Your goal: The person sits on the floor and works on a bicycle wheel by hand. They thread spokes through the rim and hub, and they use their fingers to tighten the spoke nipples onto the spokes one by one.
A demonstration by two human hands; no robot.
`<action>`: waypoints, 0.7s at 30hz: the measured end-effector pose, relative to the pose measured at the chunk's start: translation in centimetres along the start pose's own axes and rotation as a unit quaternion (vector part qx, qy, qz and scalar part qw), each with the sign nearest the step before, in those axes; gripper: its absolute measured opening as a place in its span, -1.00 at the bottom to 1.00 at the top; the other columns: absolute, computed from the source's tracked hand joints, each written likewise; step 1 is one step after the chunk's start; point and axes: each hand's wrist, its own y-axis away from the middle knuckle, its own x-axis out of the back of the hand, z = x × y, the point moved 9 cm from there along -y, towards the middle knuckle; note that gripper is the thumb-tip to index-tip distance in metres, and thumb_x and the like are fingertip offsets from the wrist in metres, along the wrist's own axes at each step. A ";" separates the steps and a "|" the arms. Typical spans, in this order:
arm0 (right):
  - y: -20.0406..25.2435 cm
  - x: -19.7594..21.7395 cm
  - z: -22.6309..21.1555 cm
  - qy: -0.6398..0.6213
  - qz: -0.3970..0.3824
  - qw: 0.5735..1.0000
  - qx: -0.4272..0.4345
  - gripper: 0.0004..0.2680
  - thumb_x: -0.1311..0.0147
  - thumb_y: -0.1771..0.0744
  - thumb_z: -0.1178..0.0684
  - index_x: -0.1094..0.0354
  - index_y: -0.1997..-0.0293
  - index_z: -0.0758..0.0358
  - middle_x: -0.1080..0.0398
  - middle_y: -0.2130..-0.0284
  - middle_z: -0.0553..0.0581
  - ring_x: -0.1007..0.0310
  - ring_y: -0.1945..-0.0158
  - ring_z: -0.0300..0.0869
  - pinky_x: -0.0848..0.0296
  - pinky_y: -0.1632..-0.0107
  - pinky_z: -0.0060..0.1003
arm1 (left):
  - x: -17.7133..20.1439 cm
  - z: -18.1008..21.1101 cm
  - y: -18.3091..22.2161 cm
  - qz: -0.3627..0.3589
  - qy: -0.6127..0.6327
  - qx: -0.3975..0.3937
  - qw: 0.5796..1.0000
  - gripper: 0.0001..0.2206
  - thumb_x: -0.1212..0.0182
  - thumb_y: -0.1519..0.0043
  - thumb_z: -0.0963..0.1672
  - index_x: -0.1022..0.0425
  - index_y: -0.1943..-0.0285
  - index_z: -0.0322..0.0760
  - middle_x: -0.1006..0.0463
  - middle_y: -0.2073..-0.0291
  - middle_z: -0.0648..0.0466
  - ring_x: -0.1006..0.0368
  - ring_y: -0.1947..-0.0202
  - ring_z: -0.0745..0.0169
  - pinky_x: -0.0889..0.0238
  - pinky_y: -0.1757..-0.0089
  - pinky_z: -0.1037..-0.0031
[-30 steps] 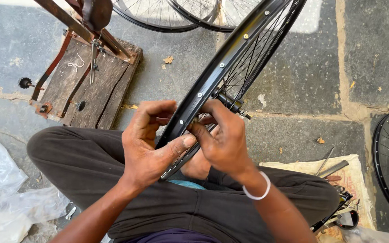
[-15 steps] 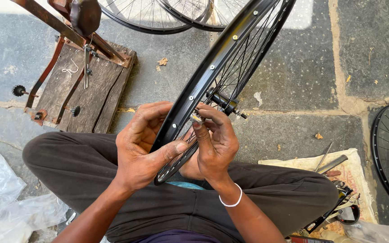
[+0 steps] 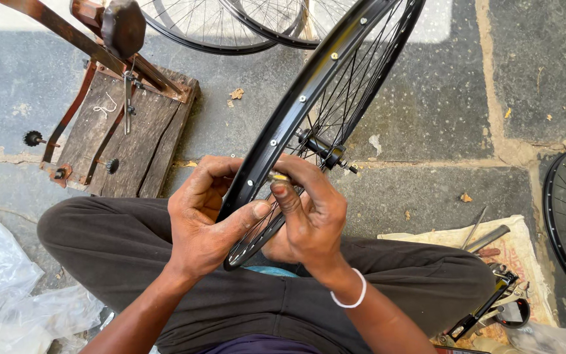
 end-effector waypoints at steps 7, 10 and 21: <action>0.3 0.1 -1.6 0.105 -0.007 0.992 0.070 -0.75 -0.19 -0.38 0.08 -0.39 -0.16 0.36 -0.46 -0.09 0.23 -0.48 -0.21 -0.09 -0.47 -0.26 -0.18 | 0.2 0.5 0.1 0.002 -0.008 -0.012 1.000 -0.57 -0.42 -0.19 -0.22 -0.43 -0.23 -0.48 -0.47 -0.01 0.04 -0.47 -0.05 0.34 -0.39 -0.10 0.46; -1.2 -0.5 0.0 -0.080 -0.188 0.979 -0.021 -0.58 -0.17 -0.33 0.07 -0.22 -0.32 0.39 -0.39 -0.10 0.21 -0.42 -0.16 -0.12 -0.45 -0.19 -0.19 | 0.1 0.2 0.1 -0.006 -0.013 -0.012 1.000 -0.62 -0.42 -0.20 -0.21 -0.46 -0.18 -0.48 -0.50 -0.01 0.03 -0.48 -0.02 0.35 -0.40 -0.07 0.47; -2.9 -1.3 -1.2 0.158 -0.211 0.957 0.119 -0.79 -0.12 -0.39 0.04 -0.36 -0.06 0.35 -0.45 0.19 0.15 -0.50 0.11 -0.08 -0.47 0.05 -0.17 | -0.3 0.7 0.1 -0.011 -0.033 -0.015 0.999 -0.62 -0.43 -0.19 -0.22 -0.47 -0.16 -0.48 -0.48 0.01 0.02 -0.46 -0.01 0.32 -0.37 -0.06 0.45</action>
